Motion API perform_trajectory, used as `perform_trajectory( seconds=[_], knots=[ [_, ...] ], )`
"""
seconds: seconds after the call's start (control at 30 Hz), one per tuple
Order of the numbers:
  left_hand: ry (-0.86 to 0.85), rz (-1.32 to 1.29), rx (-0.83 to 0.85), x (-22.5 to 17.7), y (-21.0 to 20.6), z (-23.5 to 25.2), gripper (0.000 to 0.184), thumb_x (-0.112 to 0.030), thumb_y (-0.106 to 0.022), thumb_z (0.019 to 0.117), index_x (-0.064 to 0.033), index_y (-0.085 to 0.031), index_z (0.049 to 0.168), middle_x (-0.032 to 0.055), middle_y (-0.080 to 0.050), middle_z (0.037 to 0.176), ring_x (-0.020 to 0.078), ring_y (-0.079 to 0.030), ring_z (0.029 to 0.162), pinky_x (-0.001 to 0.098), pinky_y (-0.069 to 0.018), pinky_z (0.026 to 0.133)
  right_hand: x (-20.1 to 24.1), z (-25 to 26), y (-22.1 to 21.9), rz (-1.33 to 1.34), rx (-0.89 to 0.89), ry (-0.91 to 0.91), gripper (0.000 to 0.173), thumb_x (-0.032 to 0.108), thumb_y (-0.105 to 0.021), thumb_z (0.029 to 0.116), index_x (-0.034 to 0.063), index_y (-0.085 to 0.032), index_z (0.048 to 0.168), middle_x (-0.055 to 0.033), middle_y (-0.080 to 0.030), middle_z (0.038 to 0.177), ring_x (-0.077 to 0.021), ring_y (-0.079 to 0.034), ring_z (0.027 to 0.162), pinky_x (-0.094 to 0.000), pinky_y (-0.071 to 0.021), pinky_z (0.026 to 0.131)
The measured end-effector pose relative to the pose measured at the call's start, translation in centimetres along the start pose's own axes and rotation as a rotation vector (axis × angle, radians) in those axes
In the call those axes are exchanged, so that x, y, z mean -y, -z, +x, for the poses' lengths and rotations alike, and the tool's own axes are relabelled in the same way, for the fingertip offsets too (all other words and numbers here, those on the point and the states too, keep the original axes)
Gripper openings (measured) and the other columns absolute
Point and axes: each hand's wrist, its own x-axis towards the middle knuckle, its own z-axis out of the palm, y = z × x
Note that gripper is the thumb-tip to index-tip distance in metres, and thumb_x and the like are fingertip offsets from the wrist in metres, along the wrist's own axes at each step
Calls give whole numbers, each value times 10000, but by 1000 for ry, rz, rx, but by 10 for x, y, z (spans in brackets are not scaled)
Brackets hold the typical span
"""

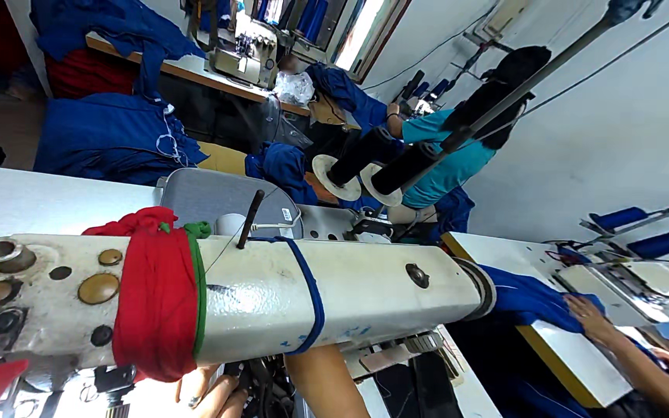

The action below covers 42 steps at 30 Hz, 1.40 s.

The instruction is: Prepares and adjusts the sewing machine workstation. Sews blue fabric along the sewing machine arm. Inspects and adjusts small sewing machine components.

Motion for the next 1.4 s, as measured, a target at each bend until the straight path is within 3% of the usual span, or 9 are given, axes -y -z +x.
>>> perform_trajectory(
  seconds=[0.17,0.37,0.43,0.57,0.7,0.83,1.0,1.1,1.4],
  knots=[
    [-3,4,2,2,0,-1,774,-760,-329,959,-125,-724,1158,139,-714,1185,450,-550,1282,687,-372,1040,-4,0,-4,18,-64,20,289,78,-563,981,-56,-708,1191,-264,-692,1210,-420,-636,1207,-569,-480,1034],
    [8,-3,0,1,1,-1,758,-753,-350,952,-130,-727,1160,138,-712,1188,447,-552,1278,678,-375,1039,-13,1,36,61,483,98,435,148,-646,968,35,-617,1387,-237,-582,1412,-376,-515,1361,-523,-376,1151],
    [16,-1,0,1,1,-1,753,-758,-352,947,-138,-725,1154,131,-712,1184,436,-556,1269,667,-376,1032,-14,-3,24,48,400,148,428,117,-653,943,48,-645,1365,-233,-609,1381,-386,-533,1345,-540,-397,1135],
    [6,-4,-15,1,0,-1,738,-747,-356,954,-138,-726,1149,133,-711,1178,439,-549,1278,673,-364,1049,-25,-9,-10,65,1,268,258,97,-659,905,30,-763,1131,-215,-728,1146,-395,-681,1132,-558,-530,982],
    [-2,18,-21,3,0,-1,737,-749,-352,955,-147,-732,1143,119,-719,1176,425,-554,1280,658,-368,1052,-28,-6,-18,78,-126,315,216,77,-629,917,6,-766,1069,-207,-744,1065,-374,-715,1057,-541,-565,926],
    [-3,4,-7,3,-1,-2,750,-751,-331,963,-145,-724,1164,127,-712,1177,436,-540,1298,690,-349,1058,-26,-4,-8,118,-3,242,253,85,-580,973,-11,-744,1139,-221,-727,1133,-376,-686,1123,-524,-524,999],
    [1,-12,2,3,0,-2,739,-746,-350,960,-142,-721,1170,135,-709,1181,445,-536,1298,688,-357,1051,-22,-1,22,91,366,177,395,80,-571,987,-16,-614,1367,-242,-611,1370,-357,-542,1339,-483,-388,1150],
    [0,-8,-5,4,-1,-2,732,-747,-353,957,-148,-722,1160,128,-710,1181,435,-534,1300,671,-355,1057,-17,1,27,9,462,181,404,79,-572,984,-15,-594,1376,-243,-587,1392,-361,-520,1356,-492,-386,1147],
    [0,-19,16,5,1,-1,766,-761,-328,956,-141,-724,1171,140,-708,1184,442,-531,1303,676,-362,1053,-27,-2,-9,81,-35,270,244,97,-587,969,-4,-742,1127,-209,-727,1136,-369,-690,1122,-527,-541,979]
  ],
)
